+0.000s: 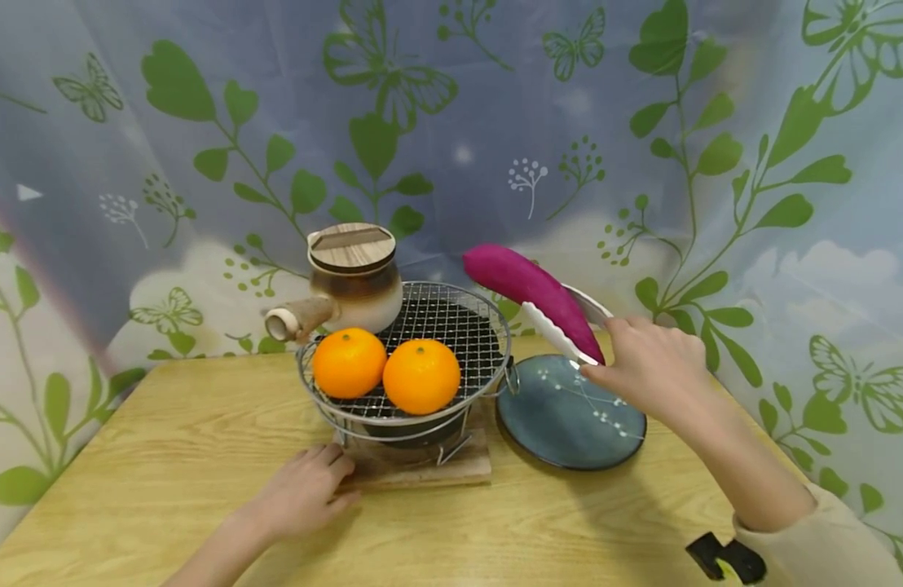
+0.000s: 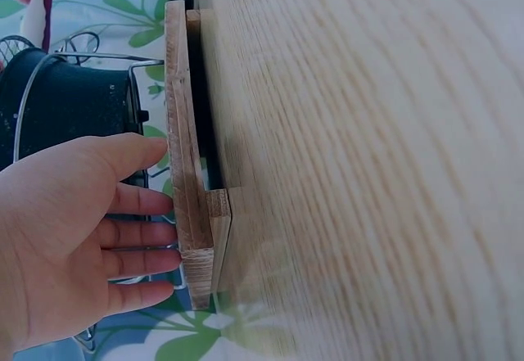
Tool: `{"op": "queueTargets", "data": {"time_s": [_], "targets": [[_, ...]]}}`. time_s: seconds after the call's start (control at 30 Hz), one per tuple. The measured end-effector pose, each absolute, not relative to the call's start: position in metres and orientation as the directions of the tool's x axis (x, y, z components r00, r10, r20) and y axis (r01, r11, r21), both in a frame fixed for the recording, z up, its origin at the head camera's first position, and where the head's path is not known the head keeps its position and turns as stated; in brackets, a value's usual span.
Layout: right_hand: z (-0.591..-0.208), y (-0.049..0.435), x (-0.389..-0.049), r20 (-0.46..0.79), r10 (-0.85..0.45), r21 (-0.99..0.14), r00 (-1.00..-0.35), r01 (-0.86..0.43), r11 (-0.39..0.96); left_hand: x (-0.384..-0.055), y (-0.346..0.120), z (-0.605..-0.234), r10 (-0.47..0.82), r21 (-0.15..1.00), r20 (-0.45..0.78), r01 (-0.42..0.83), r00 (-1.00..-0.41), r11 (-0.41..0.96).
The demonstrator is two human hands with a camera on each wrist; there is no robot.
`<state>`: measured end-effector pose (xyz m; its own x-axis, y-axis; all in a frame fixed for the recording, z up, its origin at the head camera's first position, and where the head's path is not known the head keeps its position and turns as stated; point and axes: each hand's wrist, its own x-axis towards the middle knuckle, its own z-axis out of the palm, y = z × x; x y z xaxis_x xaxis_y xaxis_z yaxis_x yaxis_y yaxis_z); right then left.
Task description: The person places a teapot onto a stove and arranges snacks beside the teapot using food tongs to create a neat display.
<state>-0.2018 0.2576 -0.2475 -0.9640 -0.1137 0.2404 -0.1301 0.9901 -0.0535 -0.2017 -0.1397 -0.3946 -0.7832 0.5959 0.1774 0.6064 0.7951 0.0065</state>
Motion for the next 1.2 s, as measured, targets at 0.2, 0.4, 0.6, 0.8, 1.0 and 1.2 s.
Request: {"op": "queueTargets", "data": {"time_s": [0.2, 0.4, 0.6, 0.8, 1.0, 1.2], "targets": [[-0.24, 0.246, -0.202, 0.252, -0.134, -0.033, -0.958, -0.147, 0.989, -0.202, -0.139, -0.394, 0.594, 0.012, 0.17, 0.605, -0.786, 0.796], [-0.232, 0.234, -0.207, 0.266, -0.159, 0.022, -0.951, -0.159, 0.987, -0.203, -0.14, -0.396, 0.587, 0.024, 0.152, 0.597, -0.795, 0.802], [-0.23, 0.223, -0.21, 0.283, -0.197, 0.067, -0.939, -0.185, 0.98, -0.203, -0.14, -0.396, 0.592, 0.022, 0.145, 0.601, -0.793, 0.799], [-0.226, 0.213, -0.211, 0.28, -0.208, 0.062, -0.937, -0.199, 0.978, -0.203, -0.139, -0.395, 0.593, 0.009, 0.161, 0.602, -0.789, 0.799], [-0.221, 0.203, -0.218, 0.261, -0.22, 0.08, -0.94, -0.206, 0.975, -0.203, -0.139, -0.395, 0.588, 0.016, 0.155, 0.597, -0.794, 0.802], [-0.22, 0.193, -0.225, 0.267, -0.226, 0.095, -0.937, -0.207, 0.974, -0.203, -0.139, -0.395, 0.588, 0.017, 0.166, 0.599, -0.791, 0.801]]}}
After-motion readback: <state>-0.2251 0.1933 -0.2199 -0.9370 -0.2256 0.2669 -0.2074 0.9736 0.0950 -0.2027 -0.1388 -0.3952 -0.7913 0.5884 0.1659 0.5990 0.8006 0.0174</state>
